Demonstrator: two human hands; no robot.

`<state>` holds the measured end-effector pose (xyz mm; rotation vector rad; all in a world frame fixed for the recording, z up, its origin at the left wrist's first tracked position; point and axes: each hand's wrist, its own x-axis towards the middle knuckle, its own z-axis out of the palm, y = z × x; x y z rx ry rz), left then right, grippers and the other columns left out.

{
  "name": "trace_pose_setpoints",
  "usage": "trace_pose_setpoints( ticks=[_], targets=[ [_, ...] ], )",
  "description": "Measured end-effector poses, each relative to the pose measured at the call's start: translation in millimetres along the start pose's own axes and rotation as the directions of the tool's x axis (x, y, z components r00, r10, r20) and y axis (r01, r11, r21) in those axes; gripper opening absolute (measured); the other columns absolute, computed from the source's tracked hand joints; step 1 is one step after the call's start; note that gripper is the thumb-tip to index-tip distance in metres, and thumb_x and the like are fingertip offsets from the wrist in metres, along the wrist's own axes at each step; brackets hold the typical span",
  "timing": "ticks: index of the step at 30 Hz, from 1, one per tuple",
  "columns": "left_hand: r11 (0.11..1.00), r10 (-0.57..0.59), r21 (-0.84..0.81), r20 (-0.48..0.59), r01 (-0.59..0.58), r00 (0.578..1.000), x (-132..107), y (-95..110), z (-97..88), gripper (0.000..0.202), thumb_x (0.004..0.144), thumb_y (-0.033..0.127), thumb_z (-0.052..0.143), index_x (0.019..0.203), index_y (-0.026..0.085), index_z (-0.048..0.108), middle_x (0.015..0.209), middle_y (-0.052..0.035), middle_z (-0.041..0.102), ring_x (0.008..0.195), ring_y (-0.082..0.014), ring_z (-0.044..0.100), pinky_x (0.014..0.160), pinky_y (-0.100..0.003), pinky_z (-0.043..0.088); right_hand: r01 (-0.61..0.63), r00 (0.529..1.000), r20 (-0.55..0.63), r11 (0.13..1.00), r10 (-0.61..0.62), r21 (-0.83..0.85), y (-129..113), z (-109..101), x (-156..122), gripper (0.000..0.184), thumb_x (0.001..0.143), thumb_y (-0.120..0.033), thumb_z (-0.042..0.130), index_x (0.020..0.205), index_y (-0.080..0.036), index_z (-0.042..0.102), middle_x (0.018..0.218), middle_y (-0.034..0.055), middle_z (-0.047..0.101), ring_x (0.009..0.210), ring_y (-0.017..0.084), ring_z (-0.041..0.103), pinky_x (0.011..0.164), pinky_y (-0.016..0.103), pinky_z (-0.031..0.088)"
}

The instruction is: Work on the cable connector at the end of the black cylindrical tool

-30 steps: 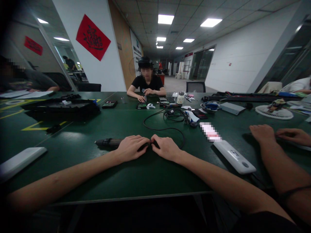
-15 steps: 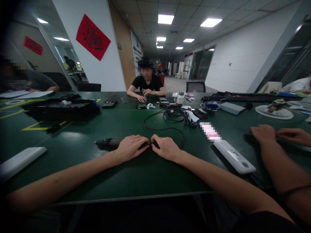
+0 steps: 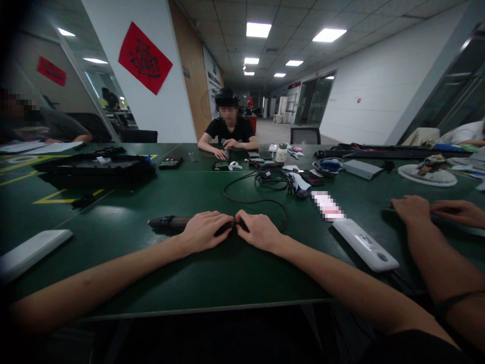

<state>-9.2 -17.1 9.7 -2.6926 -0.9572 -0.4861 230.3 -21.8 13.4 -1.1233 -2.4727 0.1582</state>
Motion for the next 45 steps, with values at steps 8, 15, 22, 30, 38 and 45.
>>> trace_pose_setpoints(
  ticks=[8,15,22,30,38,45],
  targets=[
    [1.0,-0.015,0.011,-0.008,0.015,1.0,-0.3,-1.3,2.6,0.02,0.103,0.039,0.053,0.113,0.023,0.061,0.1,-0.0036,0.072,0.091,-0.0213,0.067,0.079,-0.034,0.049,-0.005,1.0,-0.003,1.0,0.005,-0.006,1.8,2.4,0.5,0.017,0.1,-0.027,0.059,0.116,-0.023,0.056,0.097,0.0025,0.071,0.086,0.02,0.069,0.077,0.028,0.044],
    [1.0,-0.019,0.019,0.004,0.019,1.0,0.4,-0.2,0.7,0.02,0.105,0.04,0.05,0.109,0.023,0.061,0.097,-0.0028,0.071,0.089,-0.0209,0.067,0.077,-0.034,0.048,0.006,1.0,-0.008,1.0,-0.006,0.009,1.0,1.2,-0.2,0.017,0.1,-0.026,0.058,0.117,-0.024,0.056,0.097,0.0027,0.071,0.084,0.02,0.069,0.077,0.029,0.045],
    [1.0,0.015,0.019,0.001,-0.015,1.0,0.2,-1.0,1.9,0.021,0.105,0.037,0.05,0.116,0.023,0.06,0.105,-0.0028,0.071,0.092,-0.0205,0.067,0.079,-0.034,0.048,0.013,1.0,-0.013,1.0,-0.013,0.017,0.9,0.6,-0.7,0.018,0.1,-0.026,0.059,0.117,-0.024,0.056,0.098,0.0028,0.071,0.086,0.02,0.069,0.078,0.029,0.045],
    [0.999,0.031,0.011,-0.013,-0.031,0.999,-0.3,-1.4,2.3,0.021,0.104,0.037,0.051,0.119,0.024,0.059,0.109,-0.0043,0.072,0.095,-0.0212,0.067,0.081,-0.035,0.049,0.011,1.0,-0.004,1.0,-0.011,0.006,0.9,-0.1,-0.3,0.018,0.1,-0.027,0.059,0.117,-0.024,0.056,0.097,0.0028,0.071,0.085,0.02,0.069,0.077,0.028,0.044],
    [1.0,0.005,0.004,-0.019,-0.005,1.0,-0.7,-2.2,4.0,0.022,0.104,0.04,0.052,0.115,0.023,0.062,0.103,-0.0042,0.072,0.093,-0.0211,0.068,0.08,-0.034,0.05,0.002,1.0,-0.008,1.0,-0.002,-0.025,1.0,1.5,-0.3,0.017,0.1,-0.027,0.059,0.116,-0.023,0.056,0.096,0.0029,0.071,0.084,0.02,0.069,0.077,0.028,0.043],
    [1.0,-0.004,0.023,-0.004,0.004,1.0,0.5,-1.4,2.8,0.022,0.105,0.041,0.049,0.109,0.023,0.062,0.099,-0.0033,0.071,0.091,-0.0204,0.068,0.078,-0.033,0.05,0.004,1.0,-0.003,1.0,-0.004,-0.021,-0.6,-0.2,-0.2,0.017,0.1,-0.027,0.059,0.116,-0.023,0.057,0.096,0.0029,0.071,0.083,0.02,0.068,0.076,0.028,0.043]
  ],
)
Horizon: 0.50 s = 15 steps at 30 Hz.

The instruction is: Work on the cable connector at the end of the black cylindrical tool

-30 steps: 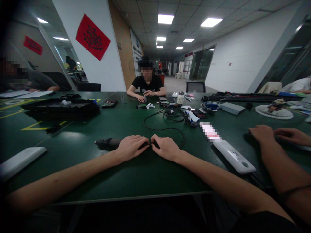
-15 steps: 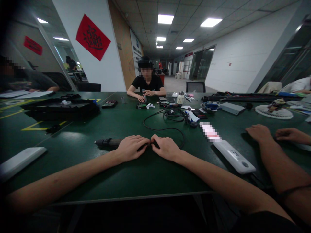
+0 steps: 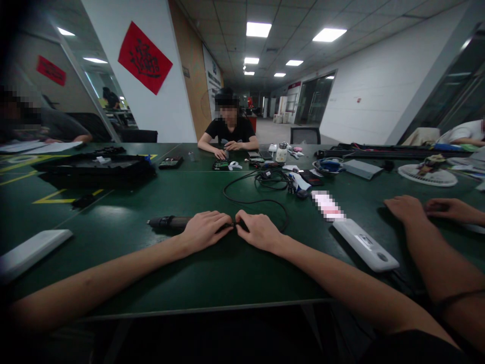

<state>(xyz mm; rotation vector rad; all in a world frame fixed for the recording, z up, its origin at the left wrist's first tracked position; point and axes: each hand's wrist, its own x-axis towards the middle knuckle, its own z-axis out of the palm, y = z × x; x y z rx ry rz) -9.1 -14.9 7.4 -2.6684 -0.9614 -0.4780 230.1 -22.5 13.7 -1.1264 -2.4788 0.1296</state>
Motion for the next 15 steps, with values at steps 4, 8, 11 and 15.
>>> trace_pose_setpoints(
  ticks=[4,8,11,15],
  targets=[
    [1.0,0.011,-0.007,-0.001,-0.011,1.0,-0.5,0.5,-1.5,0.021,0.104,0.039,0.051,0.115,0.024,0.06,0.107,-0.003,0.071,0.094,-0.0204,0.067,0.081,-0.034,0.05,-0.006,1.0,0.001,1.0,0.006,0.013,-0.5,-0.5,0.0,0.017,0.1,-0.026,0.059,0.117,-0.023,0.057,0.096,0.0028,0.071,0.083,0.02,0.068,0.076,0.028,0.043],
    [1.0,0.005,-0.016,0.01,-0.005,1.0,-0.4,0.9,-2.9,0.019,0.105,0.037,0.049,0.113,0.024,0.061,0.106,-0.0021,0.072,0.093,-0.0197,0.068,0.081,-0.034,0.05,-0.001,1.0,0.002,1.0,0.001,0.016,0.3,-0.2,0.0,0.017,0.1,-0.026,0.059,0.117,-0.023,0.056,0.096,0.0024,0.071,0.083,0.019,0.068,0.077,0.028,0.044],
    [1.0,-0.015,-0.003,0.018,0.015,1.0,0.1,1.2,-3.4,0.022,0.106,0.041,0.048,0.107,0.023,0.061,0.1,-0.0024,0.072,0.09,-0.0204,0.068,0.078,-0.034,0.051,0.003,1.0,0.004,1.0,-0.003,0.017,0.5,-0.2,0.2,0.017,0.1,-0.027,0.059,0.117,-0.023,0.056,0.097,0.0026,0.071,0.084,0.02,0.069,0.078,0.029,0.045],
    [1.0,0.018,-0.022,-0.002,-0.018,1.0,0.1,0.8,-3.0,0.022,0.105,0.038,0.049,0.118,0.024,0.061,0.108,-0.0042,0.072,0.094,-0.0203,0.068,0.082,-0.033,0.051,-0.007,1.0,0.006,1.0,0.007,0.026,0.0,-0.1,0.1,0.018,0.1,-0.026,0.059,0.117,-0.023,0.056,0.098,0.003,0.071,0.086,0.02,0.069,0.079,0.029,0.045]
  ],
)
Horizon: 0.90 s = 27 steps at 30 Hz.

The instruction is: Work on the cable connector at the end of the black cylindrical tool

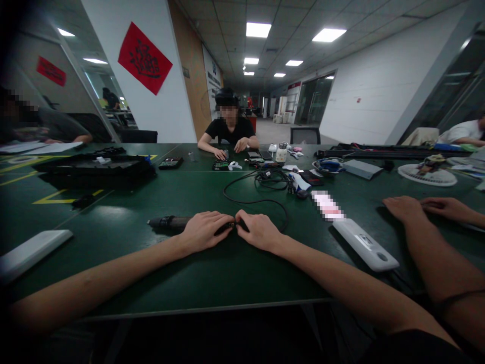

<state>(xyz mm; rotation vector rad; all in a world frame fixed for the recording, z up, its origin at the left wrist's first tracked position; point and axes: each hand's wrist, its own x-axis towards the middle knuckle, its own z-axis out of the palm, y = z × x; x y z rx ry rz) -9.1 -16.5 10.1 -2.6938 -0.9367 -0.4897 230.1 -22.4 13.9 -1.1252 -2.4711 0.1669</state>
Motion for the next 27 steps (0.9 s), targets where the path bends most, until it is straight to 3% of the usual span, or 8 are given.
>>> trace_pose_setpoints(
  ticks=[6,12,17,22,27],
  targets=[
    [0.999,-0.035,0.015,0.018,0.035,0.999,-0.1,-0.7,1.6,0.023,0.106,0.042,0.049,0.108,0.023,0.061,0.099,-0.0035,0.072,0.09,-0.0203,0.068,0.078,-0.032,0.05,-0.001,1.0,-0.002,1.0,0.001,-0.01,0.4,1.2,-0.1,0.017,0.1,-0.027,0.059,0.116,-0.023,0.057,0.097,0.0031,0.071,0.085,0.02,0.069,0.077,0.029,0.044],
    [1.0,0.006,-0.01,-0.005,-0.006,1.0,-0.8,-0.5,2.0,0.021,0.104,0.036,0.05,0.118,0.024,0.06,0.11,-0.0039,0.072,0.095,-0.0199,0.068,0.083,-0.033,0.05,0.002,1.0,0.002,1.0,-0.002,-0.019,0.7,1.1,0.2,0.017,0.1,-0.027,0.059,0.117,-0.023,0.056,0.097,0.0028,0.071,0.085,0.02,0.069,0.076,0.028,0.043],
    [0.999,-0.035,0.012,0.01,0.035,0.999,0.0,-0.6,1.1,0.023,0.106,0.042,0.049,0.108,0.023,0.061,0.1,-0.0026,0.072,0.09,-0.0202,0.068,0.077,-0.033,0.05,0.003,1.0,-0.005,1.0,-0.003,-0.018,0.7,1.4,-0.2,0.017,0.1,-0.027,0.059,0.117,-0.023,0.056,0.098,0.0029,0.071,0.085,0.02,0.069,0.077,0.028,0.044],
    [1.0,0.012,-0.013,-0.001,-0.012,1.0,-0.5,-0.5,0.0,0.022,0.104,0.036,0.05,0.119,0.024,0.06,0.11,-0.0044,0.072,0.096,-0.0204,0.068,0.083,-0.033,0.051,0.003,1.0,-0.004,1.0,-0.003,-0.001,0.7,0.9,0.0,0.018,0.1,-0.027,0.059,0.118,-0.024,0.056,0.099,0.0031,0.072,0.087,0.02,0.069,0.078,0.029,0.045],
    [0.999,-0.043,-0.004,-0.009,0.043,0.999,-0.8,-1.3,2.8,0.022,0.105,0.042,0.049,0.107,0.023,0.062,0.099,-0.0031,0.072,0.091,-0.0198,0.069,0.076,-0.032,0.05,0.001,1.0,-0.003,1.0,-0.001,0.0,0.4,0.1,0.2,0.017,0.1,-0.027,0.06,0.116,-0.024,0.057,0.098,0.0029,0.072,0.086,0.02,0.069,0.078,0.029,0.045]
  ],
)
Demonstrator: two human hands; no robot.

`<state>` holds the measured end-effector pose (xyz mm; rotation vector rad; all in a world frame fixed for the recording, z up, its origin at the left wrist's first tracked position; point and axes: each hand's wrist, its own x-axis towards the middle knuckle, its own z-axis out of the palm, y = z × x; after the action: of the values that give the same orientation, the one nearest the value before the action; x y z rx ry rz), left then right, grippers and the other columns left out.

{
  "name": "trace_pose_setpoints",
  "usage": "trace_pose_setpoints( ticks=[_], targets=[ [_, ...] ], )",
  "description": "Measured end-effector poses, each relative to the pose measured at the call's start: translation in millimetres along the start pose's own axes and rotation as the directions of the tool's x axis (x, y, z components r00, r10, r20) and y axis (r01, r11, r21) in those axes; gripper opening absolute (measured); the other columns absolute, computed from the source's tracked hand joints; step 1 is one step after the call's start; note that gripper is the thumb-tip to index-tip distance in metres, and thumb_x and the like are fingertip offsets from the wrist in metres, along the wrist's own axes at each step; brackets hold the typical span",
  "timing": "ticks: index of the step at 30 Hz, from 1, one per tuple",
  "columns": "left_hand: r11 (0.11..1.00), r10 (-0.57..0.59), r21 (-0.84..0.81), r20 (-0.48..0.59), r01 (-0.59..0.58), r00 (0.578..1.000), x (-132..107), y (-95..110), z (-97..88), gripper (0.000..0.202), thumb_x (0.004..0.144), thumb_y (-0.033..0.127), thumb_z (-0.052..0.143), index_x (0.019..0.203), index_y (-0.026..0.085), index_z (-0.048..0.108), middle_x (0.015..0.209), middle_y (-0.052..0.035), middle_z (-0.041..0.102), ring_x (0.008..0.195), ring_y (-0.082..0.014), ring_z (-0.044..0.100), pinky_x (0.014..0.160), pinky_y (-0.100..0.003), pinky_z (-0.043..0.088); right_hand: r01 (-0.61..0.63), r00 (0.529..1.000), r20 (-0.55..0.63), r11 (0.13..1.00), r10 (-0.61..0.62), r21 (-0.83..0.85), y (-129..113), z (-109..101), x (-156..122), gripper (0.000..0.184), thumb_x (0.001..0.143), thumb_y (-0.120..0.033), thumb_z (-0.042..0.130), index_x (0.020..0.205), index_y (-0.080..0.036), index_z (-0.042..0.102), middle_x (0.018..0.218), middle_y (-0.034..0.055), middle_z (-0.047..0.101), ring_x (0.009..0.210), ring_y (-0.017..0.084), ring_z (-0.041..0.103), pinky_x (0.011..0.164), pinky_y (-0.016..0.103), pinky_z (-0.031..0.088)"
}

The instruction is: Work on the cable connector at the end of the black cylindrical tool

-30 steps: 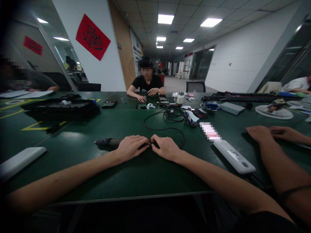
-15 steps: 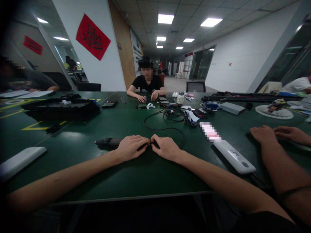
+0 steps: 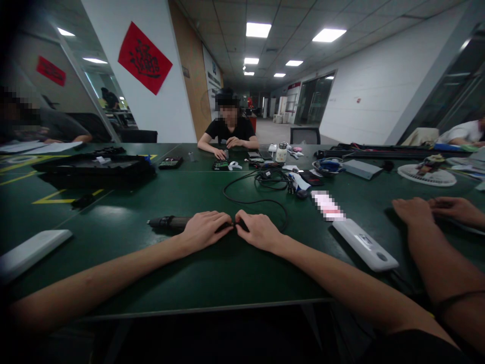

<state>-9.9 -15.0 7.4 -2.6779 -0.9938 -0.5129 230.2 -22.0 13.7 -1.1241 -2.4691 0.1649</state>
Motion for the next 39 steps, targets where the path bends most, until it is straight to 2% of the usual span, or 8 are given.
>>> trace_pose_setpoints(
  ticks=[5,12,17,22,25,30,34,39],
  targets=[
    [0.999,0.052,-0.014,-0.009,-0.052,0.999,-0.6,-0.6,0.3,0.022,0.104,0.037,0.05,0.118,0.025,0.06,0.109,-0.0033,0.072,0.095,-0.0199,0.068,0.083,-0.034,0.051,0.005,1.0,0.0,1.0,-0.005,-0.001,0.6,0.8,-0.4,0.018,0.1,-0.027,0.059,0.117,-0.024,0.055,0.099,0.0027,0.071,0.087,0.02,0.069,0.078,0.028,0.044],
    [1.0,-0.011,0.004,-0.006,0.011,1.0,0.3,-0.6,2.0,0.022,0.104,0.044,0.051,0.108,0.024,0.062,0.099,-0.0026,0.072,0.09,-0.0199,0.069,0.077,-0.032,0.05,-0.001,1.0,0.002,1.0,0.001,-0.029,0.6,0.9,-0.2,0.017,0.1,-0.027,0.059,0.116,-0.024,0.056,0.095,0.0022,0.071,0.082,0.02,0.068,0.075,0.028,0.043],
    [0.999,0.044,-0.016,-0.011,-0.045,0.999,-0.2,0.5,-0.2,0.021,0.103,0.035,0.051,0.119,0.025,0.06,0.112,-0.0037,0.072,0.096,-0.0203,0.069,0.084,-0.034,0.051,0.003,1.0,-0.004,1.0,-0.003,-0.023,0.1,0.6,-0.2,0.017,0.1,-0.027,0.059,0.117,-0.024,0.056,0.098,0.0025,0.071,0.084,0.02,0.069,0.076,0.028,0.044],
    [1.0,-0.007,-0.007,0.008,0.008,1.0,0.3,0.3,0.5,0.021,0.105,0.041,0.05,0.109,0.024,0.061,0.1,-0.0023,0.072,0.09,-0.0199,0.069,0.078,-0.033,0.05,0.006,1.0,-0.003,1.0,-0.006,-0.012,0.4,0.8,-0.6,0.018,0.1,-0.027,0.059,0.117,-0.024,0.056,0.097,0.0025,0.071,0.084,0.02,0.068,0.076,0.029,0.044],
    [1.0,-0.026,0.017,0.011,0.026,1.0,0.8,-0.2,1.3,0.024,0.105,0.045,0.05,0.111,0.024,0.061,0.099,-0.0029,0.072,0.089,-0.0205,0.068,0.076,-0.033,0.05,0.008,1.0,-0.007,1.0,-0.008,0.003,0.3,0.6,-0.1,0.017,0.1,-0.026,0.06,0.117,-0.023,0.057,0.097,0.0025,0.071,0.083,0.019,0.068,0.076,0.029,0.044],
    [0.997,0.063,0.039,0.026,-0.064,0.998,1.6,-2.2,1.5,0.033,0.107,0.045,0.046,0.128,0.025,0.06,0.114,-0.005,0.072,0.097,-0.0212,0.068,0.082,-0.033,0.051,0.014,0.999,-0.043,0.997,-0.011,0.072,-1.2,0.9,2.1,0.009,0.099,-0.024,0.062,0.107,-0.022,0.06,0.099,0.0026,0.069,0.081,0.017,0.065,0.074,0.028,0.046],
    [0.993,0.106,0.042,0.022,-0.107,0.994,1.5,-5.9,2.7,0.035,0.109,0.041,0.04,0.13,0.025,0.063,0.116,-0.0053,0.073,0.098,-0.0206,0.069,0.083,-0.033,0.053,0.045,0.996,-0.078,0.994,-0.038,0.096,-3.4,0.6,2.7,0.006,0.099,-0.023,0.062,0.105,-0.022,0.061,0.119,0.005,0.063,0.085,0.015,0.063,0.078,0.028,0.049],
    [0.978,0.208,-0.011,-0.004,-0.208,0.978,-2.0,-29.7,1.5,0.034,0.108,0.038,0.042,0.128,0.026,0.068,0.121,-0.0034,0.074,0.099,-0.0191,0.072,0.086,-0.032,0.056,0.057,0.991,-0.128,0.994,-0.045,0.093,-5.7,-3.4,0.6,0.015,0.097,-0.027,0.066,0.111,-0.023,0.061,0.125,0.0062,0.058,0.09,0.018,0.062,0.08,0.032,0.053]
  ],
)
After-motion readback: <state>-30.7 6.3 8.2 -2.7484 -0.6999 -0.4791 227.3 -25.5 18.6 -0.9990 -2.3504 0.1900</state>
